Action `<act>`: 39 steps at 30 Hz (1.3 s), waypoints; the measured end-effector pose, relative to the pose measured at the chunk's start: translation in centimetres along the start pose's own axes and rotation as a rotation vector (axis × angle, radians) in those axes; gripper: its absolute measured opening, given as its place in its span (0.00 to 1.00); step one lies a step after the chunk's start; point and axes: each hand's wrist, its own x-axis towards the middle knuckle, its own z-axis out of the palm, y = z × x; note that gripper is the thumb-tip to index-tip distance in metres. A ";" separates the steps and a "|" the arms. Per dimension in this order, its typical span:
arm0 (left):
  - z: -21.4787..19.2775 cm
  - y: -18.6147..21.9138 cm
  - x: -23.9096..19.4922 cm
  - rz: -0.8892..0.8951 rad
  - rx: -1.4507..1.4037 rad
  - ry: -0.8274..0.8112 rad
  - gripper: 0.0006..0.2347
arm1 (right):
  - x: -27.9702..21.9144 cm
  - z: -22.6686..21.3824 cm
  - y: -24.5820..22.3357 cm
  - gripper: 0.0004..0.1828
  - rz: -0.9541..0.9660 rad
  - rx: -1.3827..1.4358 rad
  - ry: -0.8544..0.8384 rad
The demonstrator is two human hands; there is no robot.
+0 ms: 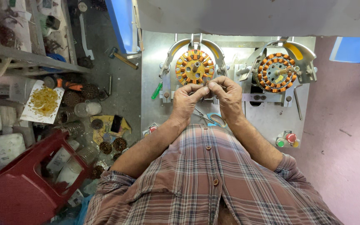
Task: The person rewinds an electric motor stator by hand at a workbench. They use a small prying tool to press copper wire coils into the stator slots and insert insulation strips to secure the windings.
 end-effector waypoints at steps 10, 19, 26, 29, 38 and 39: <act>0.1 0.1 0.1 -0.026 -0.025 0.007 0.06 | 0.1 -0.3 1.0 0.06 0.001 0.088 0.014; 0.0 0.3 0.0 -0.027 -0.017 0.004 0.07 | 0.1 0.0 0.1 0.07 0.023 0.045 0.019; -0.1 0.2 0.0 -0.009 -0.030 -0.004 0.08 | 0.3 -0.1 0.8 0.06 0.011 0.039 0.010; -0.1 0.2 0.0 -0.021 -0.054 -0.006 0.08 | 0.4 -0.3 1.2 0.05 -0.003 0.095 0.016; -0.1 0.2 0.0 -0.005 -0.049 -0.001 0.07 | 0.2 0.0 0.5 0.06 0.037 0.141 0.025; -0.2 0.1 0.0 -0.005 -0.044 -0.006 0.07 | 0.1 0.0 0.4 0.07 0.048 0.129 0.020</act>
